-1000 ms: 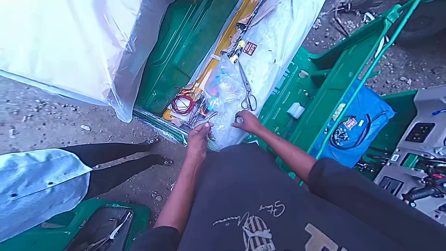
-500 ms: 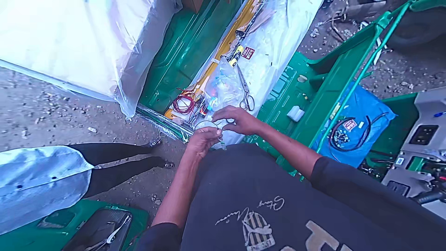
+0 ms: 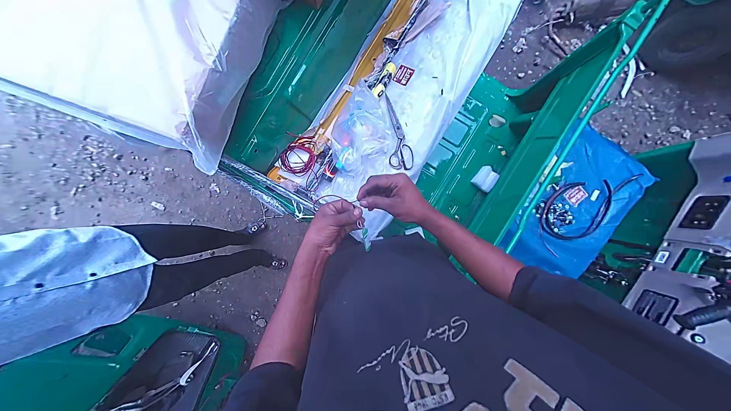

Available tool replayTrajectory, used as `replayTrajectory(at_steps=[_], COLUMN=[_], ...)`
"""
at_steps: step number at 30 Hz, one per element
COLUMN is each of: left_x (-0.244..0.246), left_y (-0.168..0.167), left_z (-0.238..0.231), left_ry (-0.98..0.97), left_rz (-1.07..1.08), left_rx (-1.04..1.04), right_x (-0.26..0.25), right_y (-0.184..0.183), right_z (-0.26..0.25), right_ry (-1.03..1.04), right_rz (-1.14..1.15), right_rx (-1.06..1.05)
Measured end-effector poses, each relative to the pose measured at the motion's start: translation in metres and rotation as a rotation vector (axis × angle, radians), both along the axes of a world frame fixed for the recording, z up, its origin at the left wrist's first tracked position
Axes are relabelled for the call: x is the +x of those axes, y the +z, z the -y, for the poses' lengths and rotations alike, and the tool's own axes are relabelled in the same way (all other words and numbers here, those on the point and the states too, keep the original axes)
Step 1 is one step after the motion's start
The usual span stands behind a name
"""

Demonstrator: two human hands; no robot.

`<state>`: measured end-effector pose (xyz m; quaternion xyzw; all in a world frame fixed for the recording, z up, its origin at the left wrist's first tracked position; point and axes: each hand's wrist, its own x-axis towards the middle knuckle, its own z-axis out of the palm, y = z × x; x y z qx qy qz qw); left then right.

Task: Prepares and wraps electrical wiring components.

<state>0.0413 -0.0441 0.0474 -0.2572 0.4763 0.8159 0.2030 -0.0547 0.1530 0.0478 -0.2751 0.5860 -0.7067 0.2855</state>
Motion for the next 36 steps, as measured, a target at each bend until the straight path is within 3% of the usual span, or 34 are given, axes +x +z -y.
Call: replayTrajectory(at_steps=[13,19,27,33,36], left_x=[0.010,0.012,0.020,0.033,0.039], left_y=[0.022,0.031,0.041,0.031,0.034], left_z=[0.015,0.045,0.057,0.059,0.054], left_ry=[0.029,0.001,-0.202,-0.325,-0.435], left_rz=[-0.105,-0.132,-0.181,-0.400,-0.490], left_rx=[-0.137,-0.099,-0.119,-0.210,-0.273], right_x=[0.059,0.103,0.147,0.171,0.179], right_y=[0.021,0.023,0.025,0.035,0.039], right_z=[0.020,0.045,0.077,0.074,0.072], right_ry=[-0.350,-0.505,-0.793,-0.946,-0.958], right_rz=[0.070,0.239,-0.044,-0.368,-0.453], right_rx=[0.208,0.082,0.189,0.393,0.397])
